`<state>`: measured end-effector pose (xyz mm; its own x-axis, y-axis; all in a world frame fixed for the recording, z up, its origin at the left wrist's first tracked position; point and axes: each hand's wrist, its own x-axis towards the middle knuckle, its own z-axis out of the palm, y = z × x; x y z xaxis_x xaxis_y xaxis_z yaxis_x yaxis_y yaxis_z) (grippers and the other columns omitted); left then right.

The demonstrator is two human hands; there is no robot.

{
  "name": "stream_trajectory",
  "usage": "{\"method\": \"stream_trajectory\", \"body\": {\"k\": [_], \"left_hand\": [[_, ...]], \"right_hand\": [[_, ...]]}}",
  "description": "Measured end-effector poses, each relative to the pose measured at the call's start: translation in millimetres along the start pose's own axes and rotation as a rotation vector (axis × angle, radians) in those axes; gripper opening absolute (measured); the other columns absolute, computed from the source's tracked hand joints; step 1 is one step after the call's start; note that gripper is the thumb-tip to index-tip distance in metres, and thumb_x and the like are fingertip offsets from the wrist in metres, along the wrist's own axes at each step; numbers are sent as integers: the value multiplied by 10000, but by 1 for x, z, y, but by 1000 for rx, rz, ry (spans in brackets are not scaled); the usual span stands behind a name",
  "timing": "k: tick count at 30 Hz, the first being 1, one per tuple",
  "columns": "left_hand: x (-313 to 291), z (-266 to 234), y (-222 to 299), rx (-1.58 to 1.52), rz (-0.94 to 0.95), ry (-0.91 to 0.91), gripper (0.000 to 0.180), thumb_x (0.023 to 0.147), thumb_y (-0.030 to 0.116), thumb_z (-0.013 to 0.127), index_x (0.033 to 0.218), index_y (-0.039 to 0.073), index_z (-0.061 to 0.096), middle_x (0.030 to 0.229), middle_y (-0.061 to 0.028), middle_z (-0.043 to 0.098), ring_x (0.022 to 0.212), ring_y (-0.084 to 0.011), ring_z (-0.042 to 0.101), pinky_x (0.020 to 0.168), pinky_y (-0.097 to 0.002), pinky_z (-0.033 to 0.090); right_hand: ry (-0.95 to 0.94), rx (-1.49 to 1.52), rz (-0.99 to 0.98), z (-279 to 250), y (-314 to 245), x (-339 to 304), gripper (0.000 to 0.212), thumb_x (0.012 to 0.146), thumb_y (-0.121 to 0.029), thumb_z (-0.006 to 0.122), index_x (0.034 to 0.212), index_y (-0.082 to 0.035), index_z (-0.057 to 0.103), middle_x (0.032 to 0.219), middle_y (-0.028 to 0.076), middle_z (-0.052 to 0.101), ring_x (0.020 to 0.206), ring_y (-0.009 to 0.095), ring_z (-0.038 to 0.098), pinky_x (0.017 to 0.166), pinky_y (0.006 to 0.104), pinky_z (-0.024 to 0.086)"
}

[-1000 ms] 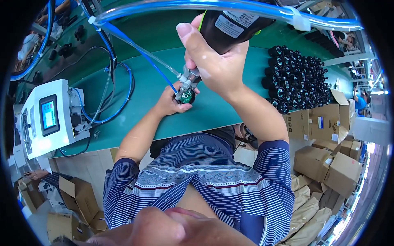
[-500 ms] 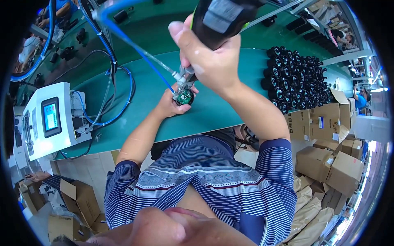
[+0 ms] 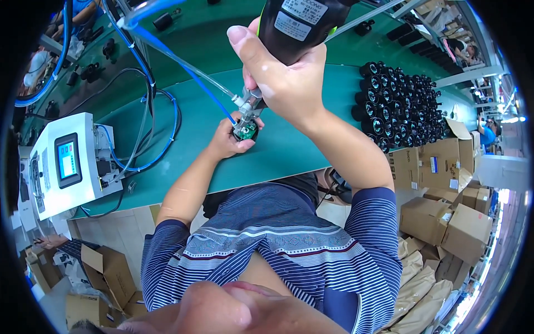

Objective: Assembling electronic components using an electric screwdriver at a factory workbench.

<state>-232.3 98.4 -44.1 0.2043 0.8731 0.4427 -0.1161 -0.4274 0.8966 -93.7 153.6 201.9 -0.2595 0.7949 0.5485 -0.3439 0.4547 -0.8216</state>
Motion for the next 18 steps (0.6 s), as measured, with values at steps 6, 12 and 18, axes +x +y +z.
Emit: {"method": "stream_trajectory", "body": {"k": [6,12,18], "left_hand": [[1,1,-1,3,-5,7,592,697,90,860,1227,46,599,1095,-79,782,860,-234,704,844,-346,560],[1,0,-1,-33,-70,15,593,698,86,858,1230,45,599,1138,-91,770,879,-233,703,856,-340,552],[3,5,7,-32,-80,46,621,724,85,853,1276,46,571,1168,-118,745,914,-247,692,873,-346,542]], "right_hand": [[-11,-22,-25,-3,6,-3,68,986,-49,652,1044,-33,618,599,30,509,450,122,472,459,256,426],[-18,-41,-16,0,6,-7,56,986,-44,652,1032,-37,620,589,30,513,450,118,468,460,256,428],[-17,19,30,2,-29,18,55,991,-53,657,1006,-40,605,585,28,524,441,115,467,446,254,430]]}}
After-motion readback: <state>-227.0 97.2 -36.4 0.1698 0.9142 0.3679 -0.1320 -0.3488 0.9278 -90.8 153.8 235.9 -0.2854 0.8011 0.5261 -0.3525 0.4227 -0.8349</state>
